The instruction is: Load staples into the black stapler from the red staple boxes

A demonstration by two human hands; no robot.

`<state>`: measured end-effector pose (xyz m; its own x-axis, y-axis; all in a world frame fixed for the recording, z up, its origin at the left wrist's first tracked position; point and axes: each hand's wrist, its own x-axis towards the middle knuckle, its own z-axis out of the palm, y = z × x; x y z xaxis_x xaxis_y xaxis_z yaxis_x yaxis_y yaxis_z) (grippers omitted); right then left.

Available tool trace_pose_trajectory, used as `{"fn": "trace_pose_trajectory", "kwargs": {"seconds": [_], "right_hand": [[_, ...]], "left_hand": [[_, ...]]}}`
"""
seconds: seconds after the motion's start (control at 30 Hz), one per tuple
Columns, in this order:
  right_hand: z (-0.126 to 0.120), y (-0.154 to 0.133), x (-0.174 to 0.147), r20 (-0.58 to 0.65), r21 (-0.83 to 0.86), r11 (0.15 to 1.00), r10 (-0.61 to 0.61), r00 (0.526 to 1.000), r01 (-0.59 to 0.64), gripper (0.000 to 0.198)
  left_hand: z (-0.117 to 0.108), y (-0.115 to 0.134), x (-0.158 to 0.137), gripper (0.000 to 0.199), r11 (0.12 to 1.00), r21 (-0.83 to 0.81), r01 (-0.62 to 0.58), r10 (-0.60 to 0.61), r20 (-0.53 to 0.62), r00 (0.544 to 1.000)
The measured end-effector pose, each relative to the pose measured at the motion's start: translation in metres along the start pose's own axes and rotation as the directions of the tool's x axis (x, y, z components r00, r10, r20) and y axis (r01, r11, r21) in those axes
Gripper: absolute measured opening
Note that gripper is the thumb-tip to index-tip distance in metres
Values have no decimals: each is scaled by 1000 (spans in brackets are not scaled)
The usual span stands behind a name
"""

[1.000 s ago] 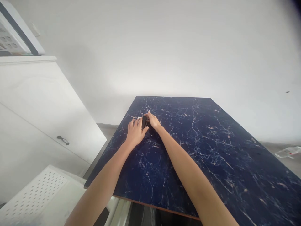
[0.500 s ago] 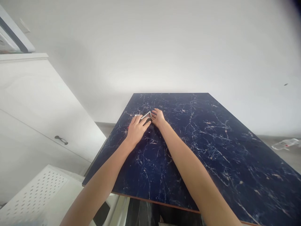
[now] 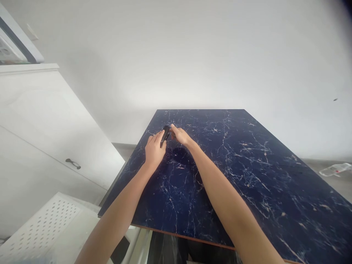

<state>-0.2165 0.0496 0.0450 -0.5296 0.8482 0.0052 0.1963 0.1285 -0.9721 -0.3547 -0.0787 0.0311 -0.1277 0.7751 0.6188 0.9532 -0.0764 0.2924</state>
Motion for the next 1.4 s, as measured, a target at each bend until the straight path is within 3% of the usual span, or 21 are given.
{"fn": "trace_pose_trajectory", "kwargs": {"seconds": [0.1,0.2,0.33,0.5,0.6,0.67,0.77,0.87,0.97,1.2,1.33,1.4], "right_hand": [[-4,-9,-8,123,-59,998,-29,992,36,59],[-10,-9,-11,211,-94,995,56,976,-36,57],[-7,-5,-7,202,-25,985,170,965,-168,41],[15,-4,-1,148,99,988,106,983,-121,29],[21,-2,1,88,119,990,71,994,-81,34],[20,1,4,75,101,991,81,994,-88,40],[15,6,9,46,49,992,114,992,-116,46],[8,11,14,4,-70,984,165,986,-164,50],[3,16,16,20,-141,967,215,976,-210,52],[-2,17,12,69,-210,957,218,974,-199,55],[-3,9,9,78,-231,947,248,966,-225,56],[-4,6,7,73,-219,942,277,958,-256,57]], "left_hand": [[0,3,-2,45,998,-25,60,-61,-31,998],[8,9,-5,43,999,-35,34,-33,21,999],[27,17,-8,45,997,37,-67,62,126,990],[25,12,-3,44,981,182,-62,44,100,994],[6,-3,5,44,979,206,1,-15,64,998],[-6,-20,10,44,968,233,94,-116,80,990],[-15,-51,14,43,928,298,224,-296,223,929],[-15,-77,16,43,922,306,237,-347,379,858],[-16,-87,18,42,929,279,242,-339,389,856],[-33,-55,25,48,900,250,356,-406,188,894],[-38,-32,23,54,940,257,225,-310,363,879],[-37,-31,22,59,939,289,186,-290,377,880]]}}
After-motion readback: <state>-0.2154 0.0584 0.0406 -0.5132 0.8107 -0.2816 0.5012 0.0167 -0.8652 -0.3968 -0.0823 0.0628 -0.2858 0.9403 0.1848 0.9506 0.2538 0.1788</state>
